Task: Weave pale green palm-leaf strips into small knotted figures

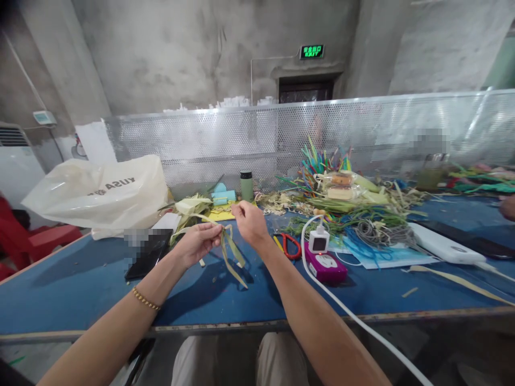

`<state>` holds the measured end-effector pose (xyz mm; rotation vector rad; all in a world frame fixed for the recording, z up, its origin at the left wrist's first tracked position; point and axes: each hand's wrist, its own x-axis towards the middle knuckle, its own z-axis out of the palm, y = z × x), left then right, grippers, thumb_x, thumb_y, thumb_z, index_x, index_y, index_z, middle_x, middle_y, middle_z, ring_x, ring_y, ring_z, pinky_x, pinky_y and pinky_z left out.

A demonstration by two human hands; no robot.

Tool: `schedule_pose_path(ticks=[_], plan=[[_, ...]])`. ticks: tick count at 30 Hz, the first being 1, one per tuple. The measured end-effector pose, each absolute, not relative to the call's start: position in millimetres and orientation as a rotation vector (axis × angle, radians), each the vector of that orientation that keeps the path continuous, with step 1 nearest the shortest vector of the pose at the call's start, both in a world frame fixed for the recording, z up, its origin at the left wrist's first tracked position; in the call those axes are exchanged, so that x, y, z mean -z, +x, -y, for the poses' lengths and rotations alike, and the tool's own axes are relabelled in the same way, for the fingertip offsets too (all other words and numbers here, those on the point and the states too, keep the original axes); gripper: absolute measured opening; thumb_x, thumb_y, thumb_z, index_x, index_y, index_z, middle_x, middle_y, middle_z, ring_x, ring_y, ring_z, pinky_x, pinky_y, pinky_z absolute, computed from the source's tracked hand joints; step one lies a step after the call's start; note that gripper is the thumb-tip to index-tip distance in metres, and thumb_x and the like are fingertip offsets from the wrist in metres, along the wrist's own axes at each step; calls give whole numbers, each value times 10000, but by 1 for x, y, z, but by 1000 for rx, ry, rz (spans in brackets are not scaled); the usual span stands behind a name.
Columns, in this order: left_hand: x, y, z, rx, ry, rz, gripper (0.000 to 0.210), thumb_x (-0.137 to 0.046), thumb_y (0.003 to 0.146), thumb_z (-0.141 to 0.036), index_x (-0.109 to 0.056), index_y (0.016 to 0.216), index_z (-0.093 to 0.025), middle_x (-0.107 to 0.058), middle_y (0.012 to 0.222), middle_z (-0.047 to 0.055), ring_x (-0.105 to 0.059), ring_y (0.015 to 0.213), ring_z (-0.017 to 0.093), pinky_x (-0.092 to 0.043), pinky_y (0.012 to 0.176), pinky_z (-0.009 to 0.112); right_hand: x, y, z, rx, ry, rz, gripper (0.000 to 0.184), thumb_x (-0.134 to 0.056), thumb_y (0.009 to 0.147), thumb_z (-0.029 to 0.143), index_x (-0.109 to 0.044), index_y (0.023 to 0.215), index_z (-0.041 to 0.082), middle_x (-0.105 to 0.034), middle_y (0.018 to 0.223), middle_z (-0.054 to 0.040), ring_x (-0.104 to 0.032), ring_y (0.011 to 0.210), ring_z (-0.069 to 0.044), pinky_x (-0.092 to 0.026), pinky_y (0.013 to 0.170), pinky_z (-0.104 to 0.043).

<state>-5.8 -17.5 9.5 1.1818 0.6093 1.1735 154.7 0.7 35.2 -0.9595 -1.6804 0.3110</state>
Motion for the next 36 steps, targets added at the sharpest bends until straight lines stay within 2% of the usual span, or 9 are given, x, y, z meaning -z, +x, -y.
schedule_pose_path(ticks=[3,8,12,17,21,25,30,36], plan=[[-12,-9,12,-1276,1093,-578,205,-778,623,-232,-644,692,-92,-591,611,11,-525,531,67,-415,551,203,-34,157,1,-454,-956,1846,368,-490,840,393,-575,575,153,-564,563,-22,-474,546,-121,-346,535,-238],[-10,-10,10,-1370,1149,-598,236,-772,625,-285,-617,633,-107,-550,563,-12,-450,474,50,-339,484,203,-28,151,6,-778,-829,1920,244,-560,777,345,-608,654,140,-582,567,-5,-534,536,-121,-406,537,-232],[-10,-11,11,-1387,1372,-728,233,-731,662,-327,-654,655,-108,-574,534,9,-465,494,79,-333,512,225,-31,151,9,-783,-852,1885,192,-561,768,312,-606,691,143,-575,555,3,-534,519,-117,-408,522,-229],[-12,-10,11,-1415,1579,-877,208,-724,657,-313,-704,687,-108,-617,544,31,-497,519,112,-350,538,243,-35,152,12,-692,-920,1874,209,-542,775,280,-561,611,152,-505,495,29,-422,449,-80,-321,455,-209],[-16,-8,16,-1393,1644,-776,184,-709,675,-286,-704,780,-135,-660,672,33,-550,559,129,-395,582,258,-35,153,11,-757,-873,1883,190,-546,770,272,-563,622,154,-509,486,28,-446,450,-87,-346,459,-211],[-19,-8,21,-1420,1660,-760,133,-690,695,-263,-694,744,-140,-625,640,17,-540,599,126,-391,599,246,-34,154,9,-843,-871,1860,211,-572,763,307,-552,619,154,-500,479,31,-461,452,-93,-368,455,-212],[-18,-8,21,-1453,1545,-682,142,-711,660,-259,-694,718,-130,-610,638,14,-507,615,120,-393,613,246,-36,155,10,-876,-871,1846,328,-604,759,397,-496,560,160,-483,428,38,-424,408,-74,-330,440,-206],[-12,-8,18,-1454,1570,-612,130,-704,679,-246,-701,734,-128,-598,640,20,-511,627,124,-398,614,252,-38,157,12,-949,-865,1832,305,-632,735,373,-485,573,161,-451,407,55,-372,388,-58,-280,413,-195]])
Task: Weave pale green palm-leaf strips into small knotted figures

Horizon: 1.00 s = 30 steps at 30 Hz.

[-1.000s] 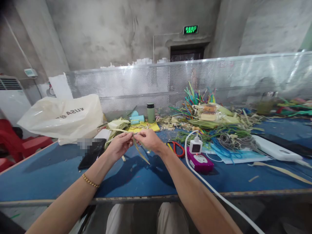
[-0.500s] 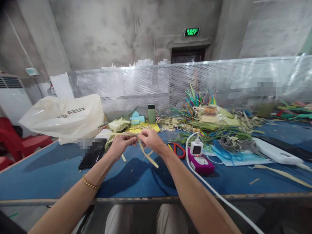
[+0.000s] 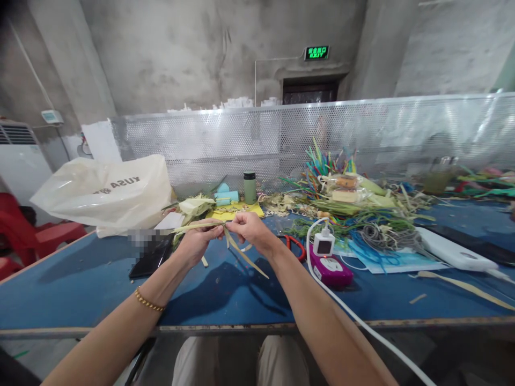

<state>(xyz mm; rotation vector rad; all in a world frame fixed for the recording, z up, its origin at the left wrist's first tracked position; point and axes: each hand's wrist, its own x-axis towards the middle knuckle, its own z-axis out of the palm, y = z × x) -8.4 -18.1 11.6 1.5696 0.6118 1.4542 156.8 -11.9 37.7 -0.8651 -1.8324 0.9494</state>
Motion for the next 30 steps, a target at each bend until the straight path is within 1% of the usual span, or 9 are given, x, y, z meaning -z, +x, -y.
schedule_pose_path(ticks=[6,10,13,15,19,21,23,26,30], plan=[[-12,-9,17,-1462,1655,-709,149,-676,714,-260,-688,765,-121,-601,623,20,-509,601,111,-383,578,231,-34,156,8,-848,-880,1850,277,-595,767,352,-485,595,165,-449,418,58,-400,388,-63,-303,406,-189],[-12,-9,16,-1487,1650,-805,181,-681,697,-257,-678,828,-131,-604,603,4,-516,571,106,-398,564,226,-28,156,5,-873,-863,1851,275,-596,776,374,-506,627,160,-453,415,60,-403,368,-59,-282,384,-182],[-14,-8,17,-1484,1633,-835,156,-673,682,-221,-690,805,-125,-610,595,6,-523,566,106,-409,566,224,-28,156,5,-898,-884,1832,295,-602,771,387,-511,614,154,-450,409,57,-395,365,-55,-272,382,-181],[-16,-6,19,-1498,1608,-825,144,-666,677,-201,-692,795,-122,-610,589,7,-530,561,106,-412,564,224,-29,155,7,-939,-879,1819,297,-599,769,378,-503,601,153,-454,422,54,-396,370,-54,-277,387,-183],[-18,-5,22,-1534,1529,-752,165,-666,680,-197,-684,820,-112,-636,640,23,-544,549,106,-418,564,233,-33,153,10,-1082,-826,1814,193,-586,756,305,-524,664,147,-490,512,45,-429,403,-56,-307,399,-186],[-17,-6,22,-1526,1509,-697,178,-668,686,-205,-680,836,-111,-644,661,30,-552,554,107,-417,566,235,-33,153,10,-1079,-822,1821,172,-574,766,290,-530,683,146,-480,513,47,-425,406,-56,-305,399,-185],[-16,-7,21,-1509,1504,-656,191,-664,695,-209,-676,859,-114,-641,652,28,-560,561,111,-415,568,235,-33,154,10,-1068,-800,1824,194,-570,779,297,-518,665,150,-466,506,49,-411,403,-54,-300,397,-186],[-17,-8,21,-1508,1532,-669,204,-652,703,-202,-676,887,-119,-628,616,18,-560,546,115,-415,560,238,-33,157,10,-1158,-690,1842,227,-582,788,314,-510,647,151,-466,523,46,-405,420,-53,-309,409,-188],[-20,-9,23,-1513,1647,-745,156,-626,725,-192,-684,857,-133,-614,592,5,-543,504,111,-416,534,242,-36,159,12,-1289,-618,1848,253,-597,782,327,-512,629,144,-464,512,44,-408,419,-51,-282,406,-188]])
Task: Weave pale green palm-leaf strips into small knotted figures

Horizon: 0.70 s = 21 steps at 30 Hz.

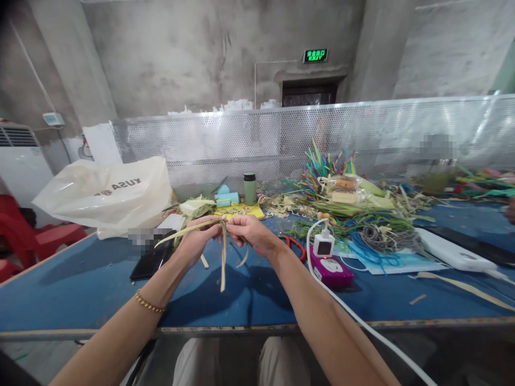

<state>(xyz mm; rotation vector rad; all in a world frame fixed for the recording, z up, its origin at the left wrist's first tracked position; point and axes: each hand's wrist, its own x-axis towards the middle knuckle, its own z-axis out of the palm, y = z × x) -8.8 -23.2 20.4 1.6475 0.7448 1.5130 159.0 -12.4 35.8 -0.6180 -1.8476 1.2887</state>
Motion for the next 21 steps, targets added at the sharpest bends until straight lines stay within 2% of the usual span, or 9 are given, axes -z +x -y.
schedule_pose_path(ticks=[7,13,21], plan=[[-19,-11,21,-1493,1730,-693,156,-635,759,-294,-642,803,-145,-620,660,9,-559,490,115,-441,521,256,-35,153,14,-1100,-761,1808,202,-588,732,275,-498,598,154,-439,442,63,-371,360,-48,-269,374,-189],[-16,-10,22,-1424,1642,-590,189,-648,759,-313,-603,819,-140,-611,658,5,-562,481,113,-449,502,253,-37,152,15,-1007,-815,1743,259,-595,751,349,-494,604,161,-416,413,68,-334,355,-50,-257,367,-193],[-13,-6,22,-1341,1503,-509,183,-613,785,-312,-544,831,-149,-575,604,-15,-517,435,92,-384,467,226,-38,151,18,-854,-866,1856,227,-556,784,337,-518,648,159,-418,425,67,-354,359,-58,-259,368,-189]])
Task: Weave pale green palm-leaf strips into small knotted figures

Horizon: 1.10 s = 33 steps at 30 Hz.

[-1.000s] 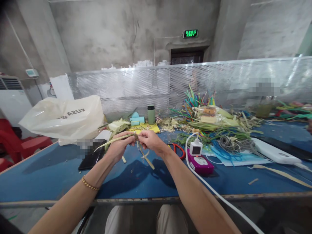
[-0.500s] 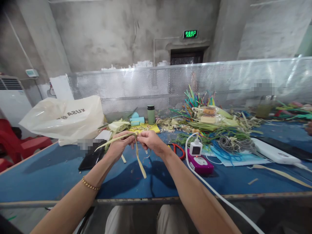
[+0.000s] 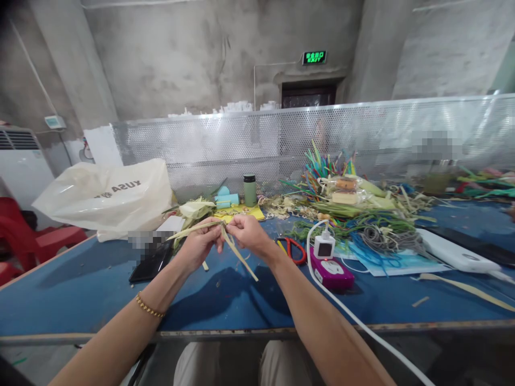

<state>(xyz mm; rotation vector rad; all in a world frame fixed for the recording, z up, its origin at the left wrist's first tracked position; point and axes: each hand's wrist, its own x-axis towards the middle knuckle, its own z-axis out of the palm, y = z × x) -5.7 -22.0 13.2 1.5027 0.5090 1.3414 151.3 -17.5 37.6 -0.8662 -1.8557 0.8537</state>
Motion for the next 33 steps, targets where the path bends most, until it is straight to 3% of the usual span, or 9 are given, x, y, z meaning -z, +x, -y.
schedule_pose_path(ticks=[6,10,16,24,28,33], plan=[[-12,-4,20,-1433,1649,-679,192,-561,828,-336,-568,855,-147,-471,459,-58,-379,382,66,-267,433,213,-34,148,17,-846,-872,1861,186,-547,785,294,-521,658,160,-410,414,73,-357,353,-61,-265,368,-189],[-12,-3,19,-1411,1623,-646,260,-565,822,-369,-602,726,-129,-470,442,-38,-380,397,61,-293,461,215,-33,148,15,-857,-858,1865,227,-559,799,340,-524,660,163,-420,389,72,-358,335,-63,-242,359,-191],[-11,-3,18,-1417,1436,-635,296,-636,758,-398,-673,832,-113,-506,497,-30,-381,374,54,-259,385,207,-35,148,16,-895,-861,1848,274,-585,792,367,-491,619,177,-412,356,74,-345,324,-66,-240,361,-198],[-12,0,23,-1419,1307,-600,266,-669,716,-378,-652,732,-113,-482,445,-41,-345,331,38,-229,371,203,-31,146,17,-828,-846,1885,272,-565,806,372,-484,630,180,-414,399,74,-368,339,-68,-259,357,-197],[-11,1,22,-1485,1296,-636,261,-678,711,-362,-652,653,-110,-486,444,-29,-365,382,45,-267,413,203,-31,145,18,-789,-846,1904,289,-552,817,369,-456,616,185,-410,396,74,-368,342,-66,-263,364,-198],[-15,3,24,-1584,1178,-617,188,-761,609,-281,-713,697,-122,-608,604,14,-492,566,83,-376,553,209,-32,143,20,-842,-819,1891,303,-553,816,387,-426,616,197,-381,389,81,-362,338,-68,-268,362,-202]])
